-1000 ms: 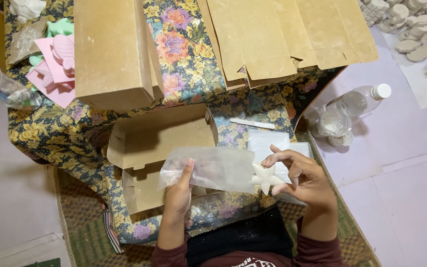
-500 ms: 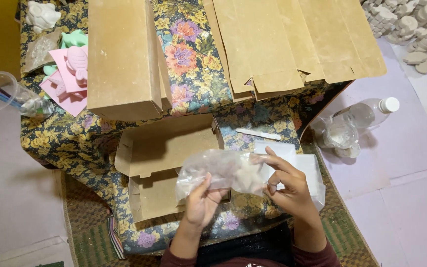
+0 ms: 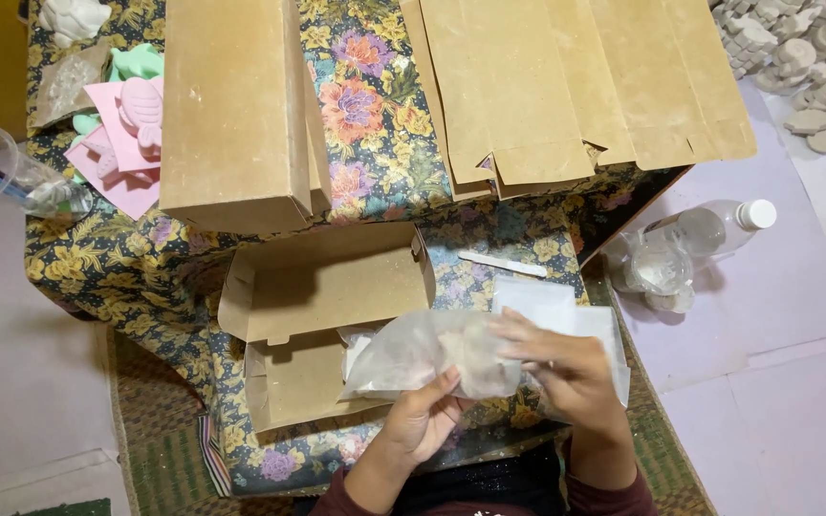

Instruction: The person is performing the final shaping of small plaster decorative objects using a scraping tool and then packaging them into plastic bags and boxes.

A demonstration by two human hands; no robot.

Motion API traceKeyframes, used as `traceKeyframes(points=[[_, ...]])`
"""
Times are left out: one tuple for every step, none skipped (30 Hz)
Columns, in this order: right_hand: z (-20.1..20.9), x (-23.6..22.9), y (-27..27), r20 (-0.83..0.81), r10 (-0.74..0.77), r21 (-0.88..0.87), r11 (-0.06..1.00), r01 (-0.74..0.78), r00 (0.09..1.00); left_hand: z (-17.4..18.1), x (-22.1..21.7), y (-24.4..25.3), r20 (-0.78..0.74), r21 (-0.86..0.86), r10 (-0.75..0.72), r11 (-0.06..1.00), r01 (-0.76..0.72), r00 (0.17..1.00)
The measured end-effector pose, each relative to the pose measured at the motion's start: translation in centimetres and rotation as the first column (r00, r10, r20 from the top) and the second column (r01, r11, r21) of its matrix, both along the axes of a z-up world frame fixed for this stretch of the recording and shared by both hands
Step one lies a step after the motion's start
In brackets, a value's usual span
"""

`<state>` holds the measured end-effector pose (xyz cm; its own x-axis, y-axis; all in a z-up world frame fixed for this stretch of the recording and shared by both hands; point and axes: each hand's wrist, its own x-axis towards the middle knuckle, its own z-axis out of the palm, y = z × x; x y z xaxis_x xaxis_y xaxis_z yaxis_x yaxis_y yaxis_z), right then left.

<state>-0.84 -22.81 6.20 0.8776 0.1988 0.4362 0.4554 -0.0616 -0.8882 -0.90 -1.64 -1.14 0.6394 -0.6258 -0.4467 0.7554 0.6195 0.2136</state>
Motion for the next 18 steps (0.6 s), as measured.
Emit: traceKeyframes(points=[[-0.4, 0.2, 0.0, -0.002, 0.001, 0.0, 1.0, -0.001, 1.0, -0.9, -0.1, 0.2, -0.002, 0.0, 0.001, 1.0, -0.001, 1.0], [-0.8, 0.4, 0.0, 0.042, -0.14, 0.045, 0.989, 0.138, 0.989, -1.7, -0.2, 0.4, 0.008, 0.048, -0.015, 0.999, 0.014, 1.0], [-1.2, 0.6, 0.0, 0.077, -0.28, 0.096, 0.957, 0.273, 0.957, -2.6, -0.4, 0.6, 0.018, 0.096, -0.03, 0.995, 0.029, 0.999], [-0.8, 0.6, 0.6, 0.079, -0.282, 0.095, 0.957, 0.274, 0.956, -1.6, -0.1, 0.2, 0.02, 0.094, -0.032, 0.995, 0.03, 0.999], [-0.3, 0.5, 1.3, -0.06, -0.263, -0.071, 0.963, 0.259, 0.963, -0.6, 0.2, -0.2, 0.015, 0.106, 0.06, 0.993, -0.061, 0.998], [0.3, 0.4, 1.9, -0.199, -0.263, -0.231, 0.949, 0.216, 0.944, 0.4, 0.5, -0.5, 0.011, 0.118, 0.149, 0.982, -0.15, 0.989], [-0.5, 0.2, 2.6, -0.196, -0.267, -0.233, 0.947, 0.22, 0.944, 1.3, 0.6, -0.8, 0.013, 0.115, 0.146, 0.983, -0.147, 0.989], [-1.2, 0.0, 3.5, -0.261, -0.187, -0.197, 0.971, 0.137, 0.947, 2.1, 0.8, -0.9, -0.001, 0.142, 0.083, 0.986, -0.082, 0.997], [-2.0, -0.2, 4.4, -0.322, -0.104, -0.155, 0.986, 0.056, 0.941, 2.9, 0.9, -1.1, -0.018, 0.169, 0.02, 0.985, -0.017, 1.0], [-2.1, -0.4, 4.8, -0.321, -0.102, -0.156, 0.986, 0.054, 0.942, 2.2, 0.8, -1.4, -0.016, 0.168, 0.022, 0.986, -0.019, 1.0], [-2.1, -0.6, 5.3, -0.373, -0.148, -0.101, 0.988, 0.118, 0.916, 1.6, 0.7, -1.8, 0.02, 0.193, 0.047, 0.98, -0.05, 0.999], [-2.2, -1.0, 5.7, -0.43, -0.191, -0.051, 0.981, 0.188, 0.882, 0.9, 0.5, -2.2, 0.052, 0.217, 0.067, 0.973, -0.077, 0.996], [-2.0, -1.0, 6.2, -0.432, -0.194, -0.052, 0.98, 0.19, 0.881, 0.9, 0.4, -2.3, 0.049, 0.216, 0.065, 0.974, -0.074, 0.997], [-1.8, -1.0, 6.7, -0.419, -0.24, -0.019, 0.966, 0.256, 0.876, 0.9, 0.5, -2.4, 0.117, 0.223, 0.025, 0.973, -0.051, 0.993], [-1.5, -1.0, 7.2, -0.408, -0.287, 0.016, 0.947, 0.321, 0.867, 0.9, 0.5, -2.5, 0.184, 0.232, -0.016, 0.972, -0.028, 0.983], [-1.7, -0.8, 7.0, -0.407, -0.288, 0.016, 0.947, 0.322, 0.867, 1.4, 0.6, -2.5, 0.185, 0.231, -0.016, 0.973, -0.027, 0.983], [-1.9, -0.7, 6.9, -0.433, -0.299, 0.036, 0.937, 0.348, 0.85, 2.0, 0.7, -2.4, 0.228, 0.265, -0.101, 0.964, 0.038, 0.968], [-2.1, -0.5, 6.8, -0.46, -0.31, 0.057, 0.925, 0.376, 0.832, 2.5, 0.8, -2.2, 0.267, 0.301, -0.186, 0.948, 0.102, 0.945]])
